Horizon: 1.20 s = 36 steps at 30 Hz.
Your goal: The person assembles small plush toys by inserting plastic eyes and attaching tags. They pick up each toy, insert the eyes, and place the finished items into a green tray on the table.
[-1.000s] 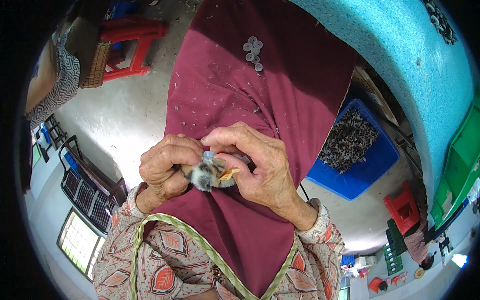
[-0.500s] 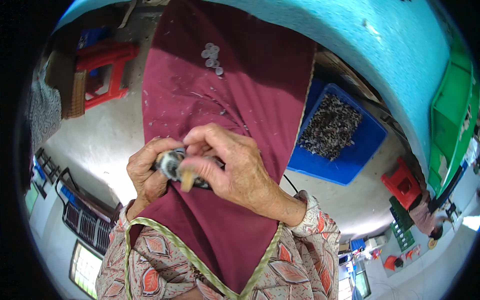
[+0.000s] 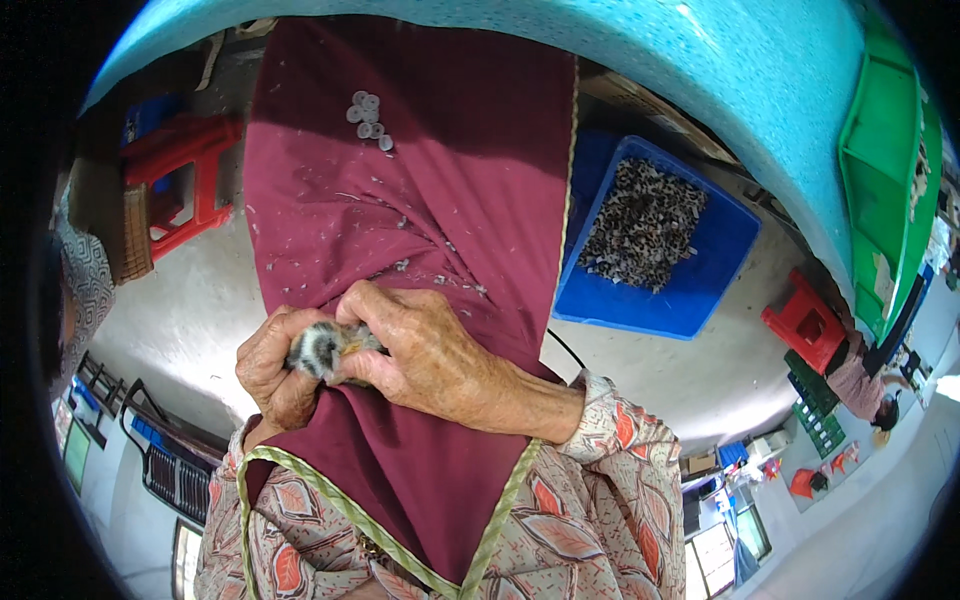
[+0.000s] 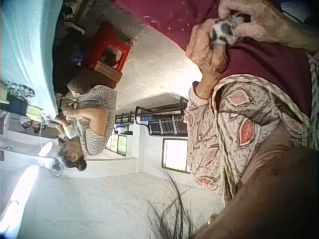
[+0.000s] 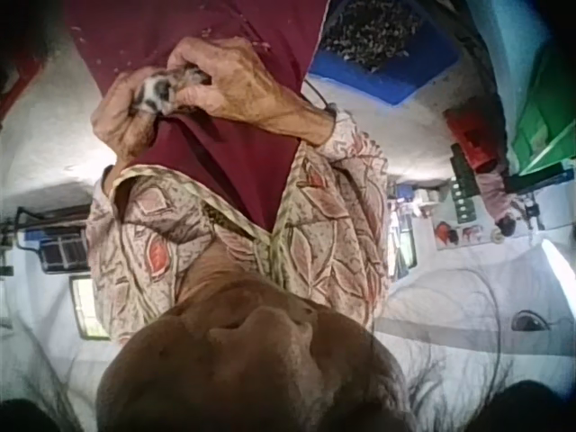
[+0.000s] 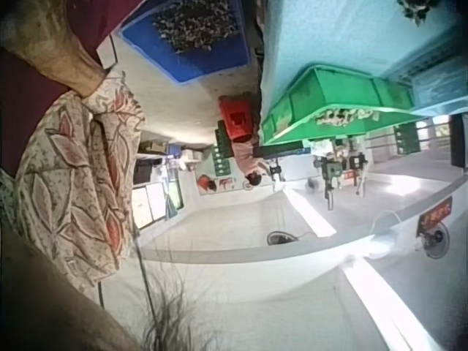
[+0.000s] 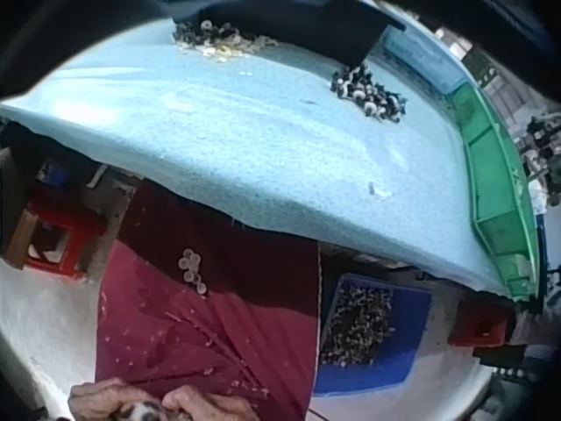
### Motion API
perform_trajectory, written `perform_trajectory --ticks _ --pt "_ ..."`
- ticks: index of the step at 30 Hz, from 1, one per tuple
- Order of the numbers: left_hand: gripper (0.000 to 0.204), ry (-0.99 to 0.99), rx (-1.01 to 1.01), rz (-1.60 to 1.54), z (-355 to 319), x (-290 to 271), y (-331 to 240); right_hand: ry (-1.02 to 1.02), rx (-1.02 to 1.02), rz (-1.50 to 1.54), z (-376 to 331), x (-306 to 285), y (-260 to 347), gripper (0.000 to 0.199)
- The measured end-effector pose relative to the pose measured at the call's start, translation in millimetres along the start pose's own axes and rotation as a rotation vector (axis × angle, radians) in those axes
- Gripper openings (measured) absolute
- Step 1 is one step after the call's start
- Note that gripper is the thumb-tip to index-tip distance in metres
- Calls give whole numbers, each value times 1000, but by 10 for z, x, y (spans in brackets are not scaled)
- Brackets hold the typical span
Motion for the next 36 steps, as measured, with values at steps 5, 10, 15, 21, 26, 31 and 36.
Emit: perform_trajectory --ticks 5,10,15,21,26,31,36 --pt "24 -70 -259 -122 -109 -12 323 17 -17 76 65 -4 -122 29" --pt "41 23 -741 -539 -205 156 726 98 39 204 147 -104 -267 17" --pt "57 327 -1021 -852 -239 443 546 -70 -257 53 285 -315 -43 16" --pt "84 537 -1170 -1056 -272 630 386 -43 -284 47 262 -391 -85 12" --pt "54 532 -842 -838 19 747 281 -196 -100 -180 -202 -1407 -34 16" --pt "33 614 -817 -813 94 915 324 -360 51 -1061 -1013 -2536 259 14" --pt "27 489 -657 -782 382 681 186 -860 -316 -701 -376 -3029 1687 10"
Point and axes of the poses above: each hand's wrist, its own z-axis towards the middle knuckle, its own x-axis out of the palm, y = z × x, the point moved 10 cm from there along z, towards the middle knuckle, and after that the axes turned 13 degrees about -y, right-handed, at the moved point
